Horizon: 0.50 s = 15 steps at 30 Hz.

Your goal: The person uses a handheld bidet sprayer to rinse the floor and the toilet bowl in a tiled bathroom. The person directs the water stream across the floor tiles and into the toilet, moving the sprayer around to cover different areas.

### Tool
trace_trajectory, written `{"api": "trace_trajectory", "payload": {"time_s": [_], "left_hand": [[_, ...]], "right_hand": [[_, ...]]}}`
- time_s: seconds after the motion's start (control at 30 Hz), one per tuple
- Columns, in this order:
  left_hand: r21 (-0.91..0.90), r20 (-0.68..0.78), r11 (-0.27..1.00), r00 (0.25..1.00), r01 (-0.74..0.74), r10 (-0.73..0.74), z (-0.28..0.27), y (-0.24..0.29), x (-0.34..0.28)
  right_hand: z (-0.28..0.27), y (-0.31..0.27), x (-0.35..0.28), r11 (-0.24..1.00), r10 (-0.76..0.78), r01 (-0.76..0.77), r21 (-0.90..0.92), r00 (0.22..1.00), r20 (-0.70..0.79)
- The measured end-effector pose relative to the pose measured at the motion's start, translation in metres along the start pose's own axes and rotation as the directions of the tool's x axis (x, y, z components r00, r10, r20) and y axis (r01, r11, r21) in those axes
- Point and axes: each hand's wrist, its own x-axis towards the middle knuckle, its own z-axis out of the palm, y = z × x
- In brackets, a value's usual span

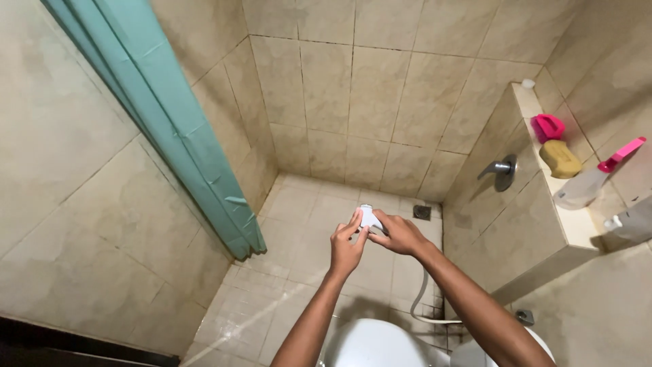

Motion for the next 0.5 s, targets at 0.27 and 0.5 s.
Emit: {"api": "trace_trajectory", "payload": {"time_s": [0.27, 0.5], "left_hand": [[0.006, 0.02, 1.0, 1.0, -0.01, 0.01, -0.023, 0.003, -0.013], [-0.011, 0.025, 1.0, 1.0, -0.006, 0.006, -0.044, 0.006, -0.042]], "right_hand": [[0.009, -0.029, -0.013, 0.998, 0.058, -0.058, -0.012, 0.998, -0.004], [0.026, -0.05, -0.035, 0.998, 0.044, -0.045, -0.053, 0.999, -0.023]]}}
